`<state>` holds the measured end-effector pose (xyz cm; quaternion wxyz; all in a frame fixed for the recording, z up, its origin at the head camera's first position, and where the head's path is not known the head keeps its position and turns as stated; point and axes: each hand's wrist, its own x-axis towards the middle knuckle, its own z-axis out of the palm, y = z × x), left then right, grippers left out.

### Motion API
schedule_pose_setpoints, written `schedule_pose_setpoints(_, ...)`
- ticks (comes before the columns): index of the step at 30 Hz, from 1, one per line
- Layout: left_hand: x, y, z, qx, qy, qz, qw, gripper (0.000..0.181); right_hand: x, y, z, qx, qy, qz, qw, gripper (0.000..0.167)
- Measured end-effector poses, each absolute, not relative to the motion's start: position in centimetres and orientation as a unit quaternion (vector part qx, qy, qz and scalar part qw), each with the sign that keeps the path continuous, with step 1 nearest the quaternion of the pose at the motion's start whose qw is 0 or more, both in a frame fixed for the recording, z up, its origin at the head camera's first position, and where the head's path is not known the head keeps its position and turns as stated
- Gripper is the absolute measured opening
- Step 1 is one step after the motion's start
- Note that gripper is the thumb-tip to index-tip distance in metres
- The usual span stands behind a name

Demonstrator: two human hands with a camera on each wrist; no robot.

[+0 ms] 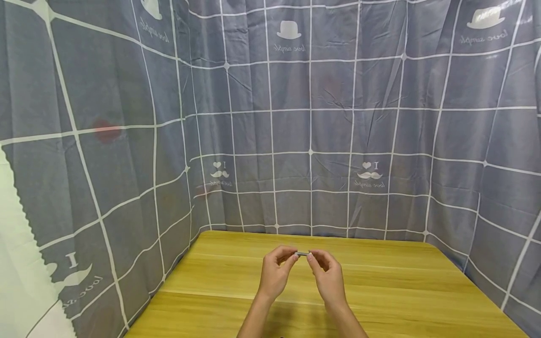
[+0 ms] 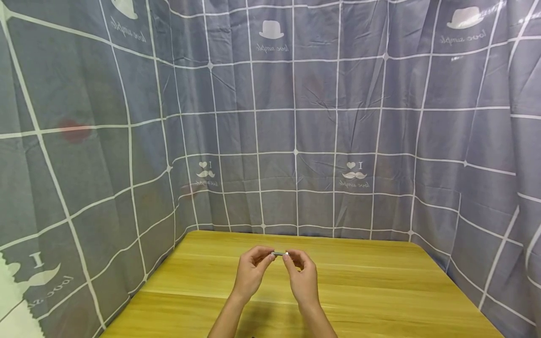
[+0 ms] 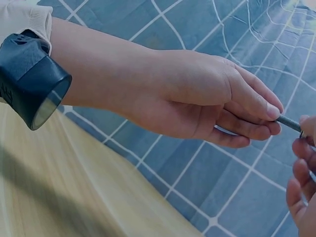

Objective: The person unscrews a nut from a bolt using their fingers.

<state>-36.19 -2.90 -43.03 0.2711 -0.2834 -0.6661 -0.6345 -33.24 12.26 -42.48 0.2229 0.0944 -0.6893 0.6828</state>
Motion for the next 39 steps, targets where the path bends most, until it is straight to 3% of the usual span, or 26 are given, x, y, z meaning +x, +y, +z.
schedule_pose_setpoints(3,-36.12,-2.93,-43.00,-0.285,-0.667,-0.633,0.271,0.010,-33.31,12.30,-42.61,0.097,-0.690,0.679,0.231,0.025)
schedule_pose_setpoints(9,-36.30,-2.94,-43.09,-0.286,-0.668,-0.633,0.267,0.010,-33.23,12.25,-42.52,0.098,-0.689,0.682,0.224,0.036)
schedule_pose_setpoints(16,-36.14,-2.94,-42.90,-0.274,-0.674,-0.638,0.252,0.009,-33.27,12.23,-42.60,0.094,-0.691,0.676,0.240,0.025)
schedule_pose_setpoints(28,-36.14,-2.84,-42.90,-0.273,-0.676,-0.636,0.253,0.010,-33.27,12.37,-42.43,0.083,-0.687,0.683,0.235,0.021)
schedule_pose_setpoints(34,-36.21,-2.87,-43.06,-0.283,-0.673,-0.629,0.266,0.010,-33.23,12.33,-42.51,0.097,-0.693,0.679,0.219,0.032)
schedule_pose_setpoints(39,-36.15,-2.87,-42.98,-0.284,-0.673,-0.629,0.266,0.010,-33.34,12.34,-42.63,0.093,-0.694,0.677,0.229,0.025)
